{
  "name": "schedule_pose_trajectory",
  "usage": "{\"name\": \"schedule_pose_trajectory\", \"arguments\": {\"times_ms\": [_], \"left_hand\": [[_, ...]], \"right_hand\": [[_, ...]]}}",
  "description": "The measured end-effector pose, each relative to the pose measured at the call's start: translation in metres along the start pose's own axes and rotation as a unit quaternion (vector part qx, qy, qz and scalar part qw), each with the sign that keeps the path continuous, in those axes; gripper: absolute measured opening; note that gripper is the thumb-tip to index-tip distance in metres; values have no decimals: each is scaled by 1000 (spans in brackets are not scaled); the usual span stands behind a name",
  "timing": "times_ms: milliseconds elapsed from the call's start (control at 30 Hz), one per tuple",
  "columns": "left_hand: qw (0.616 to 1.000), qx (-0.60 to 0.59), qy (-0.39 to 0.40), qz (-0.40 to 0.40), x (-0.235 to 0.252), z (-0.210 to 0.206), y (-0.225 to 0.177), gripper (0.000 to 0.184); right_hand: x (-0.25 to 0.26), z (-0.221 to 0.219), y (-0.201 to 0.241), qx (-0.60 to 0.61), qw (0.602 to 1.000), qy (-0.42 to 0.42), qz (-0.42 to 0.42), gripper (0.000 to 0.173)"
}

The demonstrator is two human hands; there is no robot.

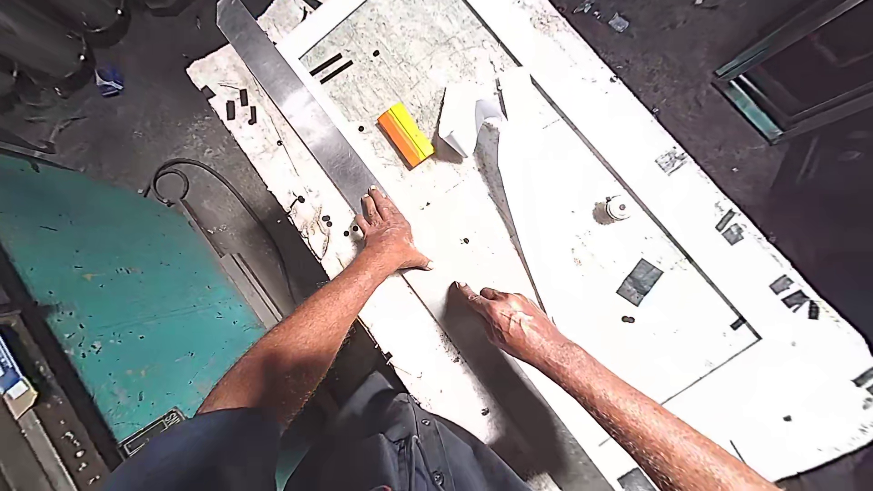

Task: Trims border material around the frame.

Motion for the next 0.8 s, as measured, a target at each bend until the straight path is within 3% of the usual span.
{"name": "schedule_pose_trajectory", "arguments": {"times_ms": [133, 300, 433, 600, 800], "left_hand": [[1000, 20, 16, 1, 0, 4, -3, 171], [1000, 17, 6, 10, -3, 5, -5, 173], [1000, 27, -10, 8, 0, 1, -2, 174], [998, 13, -40, -37, -1, -1, 7, 166], [997, 64, -35, -20, 22, -10, 16, 167]], "right_hand": [[-51, -12, -8, -12, 1000, -19, -2, 49], [-62, -2, -10, -7, 1000, -17, -23, 46], [-106, 8, -3, 49, 975, -201, -81, 42], [-209, -51, 32, 94, 959, -195, -185, 21], [-296, -100, 56, 98, 921, -216, -309, 24]]}}
Point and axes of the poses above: each hand's wrist, its own x-axis towards the middle knuckle, its own z-axis out of the back of the hand, y = z × x, the point moved 1 cm from there along x, towards the middle knuckle, and after that the axes turned 5 degrees about -y, right-handed, at the moved point
